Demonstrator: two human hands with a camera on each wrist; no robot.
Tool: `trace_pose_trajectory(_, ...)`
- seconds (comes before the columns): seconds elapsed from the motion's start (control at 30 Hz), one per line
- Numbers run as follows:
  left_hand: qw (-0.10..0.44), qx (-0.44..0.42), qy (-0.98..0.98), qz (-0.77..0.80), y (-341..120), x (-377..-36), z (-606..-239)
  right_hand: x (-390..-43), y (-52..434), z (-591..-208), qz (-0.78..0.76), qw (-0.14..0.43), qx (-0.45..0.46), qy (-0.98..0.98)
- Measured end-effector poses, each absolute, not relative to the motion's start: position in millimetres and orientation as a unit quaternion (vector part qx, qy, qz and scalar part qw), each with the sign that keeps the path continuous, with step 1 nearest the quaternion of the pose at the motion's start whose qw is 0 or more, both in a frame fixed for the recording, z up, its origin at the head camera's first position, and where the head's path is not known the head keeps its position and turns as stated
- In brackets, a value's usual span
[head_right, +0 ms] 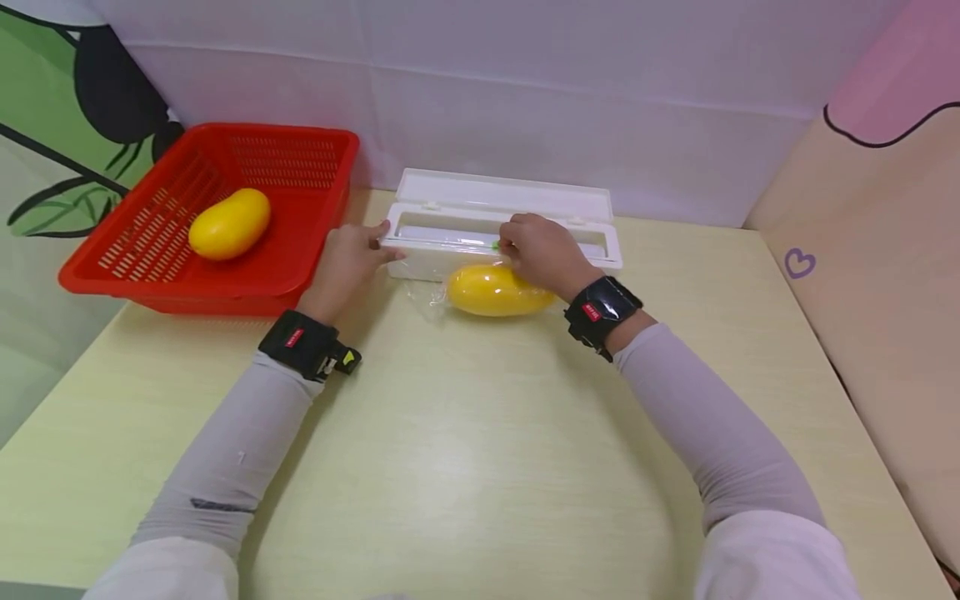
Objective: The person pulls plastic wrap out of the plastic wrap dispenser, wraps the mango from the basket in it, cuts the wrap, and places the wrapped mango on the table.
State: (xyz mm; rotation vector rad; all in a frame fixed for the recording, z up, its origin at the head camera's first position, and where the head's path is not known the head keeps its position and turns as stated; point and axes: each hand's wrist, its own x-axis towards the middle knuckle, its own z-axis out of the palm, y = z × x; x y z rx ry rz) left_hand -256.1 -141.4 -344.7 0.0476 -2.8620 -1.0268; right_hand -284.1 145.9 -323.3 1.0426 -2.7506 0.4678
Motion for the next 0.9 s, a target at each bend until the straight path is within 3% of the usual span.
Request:
trace_pose_trajectory(0.23,0.035,0.024,-0.942,-0.333,-140,-255,-343,-284,150,-326,0.157,0.084,0.35,-0.92)
trace_pose_trajectory(0.9,0.059,0.012,-0.94,-0.336,-143,-257,-347,-282,160,-327,0.157,0.095,0.35,-0.919)
